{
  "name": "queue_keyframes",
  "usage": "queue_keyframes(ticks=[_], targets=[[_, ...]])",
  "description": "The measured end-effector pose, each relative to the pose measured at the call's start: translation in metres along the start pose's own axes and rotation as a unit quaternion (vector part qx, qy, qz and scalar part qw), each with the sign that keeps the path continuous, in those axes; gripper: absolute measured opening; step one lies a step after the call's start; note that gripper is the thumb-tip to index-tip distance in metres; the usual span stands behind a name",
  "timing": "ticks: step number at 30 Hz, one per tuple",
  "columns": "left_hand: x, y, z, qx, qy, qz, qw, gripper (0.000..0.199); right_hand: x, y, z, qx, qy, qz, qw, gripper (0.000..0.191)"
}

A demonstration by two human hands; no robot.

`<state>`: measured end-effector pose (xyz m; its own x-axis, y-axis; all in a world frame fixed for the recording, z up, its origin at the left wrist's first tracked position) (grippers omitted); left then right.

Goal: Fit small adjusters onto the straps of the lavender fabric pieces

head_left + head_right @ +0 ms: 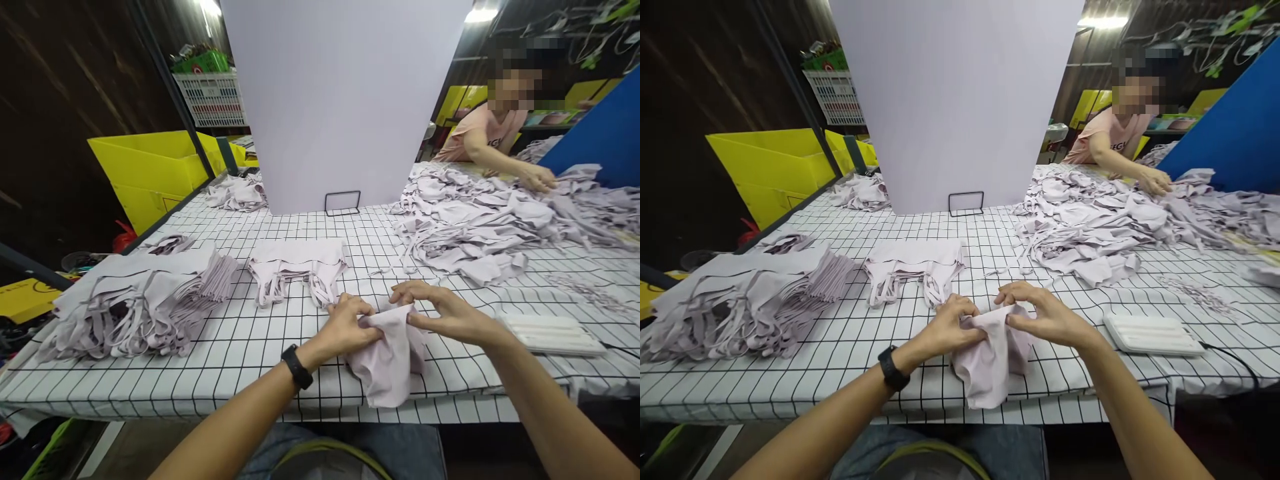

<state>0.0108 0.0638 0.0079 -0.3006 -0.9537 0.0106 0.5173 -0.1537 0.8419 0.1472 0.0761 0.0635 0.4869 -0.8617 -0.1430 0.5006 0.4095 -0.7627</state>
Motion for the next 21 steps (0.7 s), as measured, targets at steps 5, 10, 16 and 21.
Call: queue_keyframes(ticks=[5, 10, 16, 21], targets=[[-0.004, 0.020, 0.028, 0.266, -0.136, 0.003, 0.954, 0.035, 0.002, 0.009, 0.022, -0.125, -0.039, -0.091, 0.987, 0.034], [-0.006, 0.030, 0.067, 0.226, -0.158, -0.013, 0.961, 0.033, 0.009, 0.016, 0.051, -0.109, -0.037, -0.126, 0.985, 0.041], [-0.008, 0.047, 0.070, 0.183, -0.162, -0.053, 0.968, 0.035, -0.003, -0.017, 0.030, -0.024, 0.018, -0.035, 0.999, 0.037], [-0.008, 0.058, 0.063, 0.168, -0.187, -0.079, 0.965, 0.034, -0.023, -0.039, -0.034, -0.116, -0.002, 0.035, 0.993, 0.035]])
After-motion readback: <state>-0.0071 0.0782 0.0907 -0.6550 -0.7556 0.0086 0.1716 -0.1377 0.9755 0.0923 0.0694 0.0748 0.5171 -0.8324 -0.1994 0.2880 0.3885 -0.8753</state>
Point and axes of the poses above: each hand's wrist, its own x-axis away from the middle knuckle, its own z-axis out of the back of the hand, y = z × x, the point moved 10 cm from there along -x, towards the middle knuckle, and after that the axes turned 8 degrees about y, right-handed, at the moved point
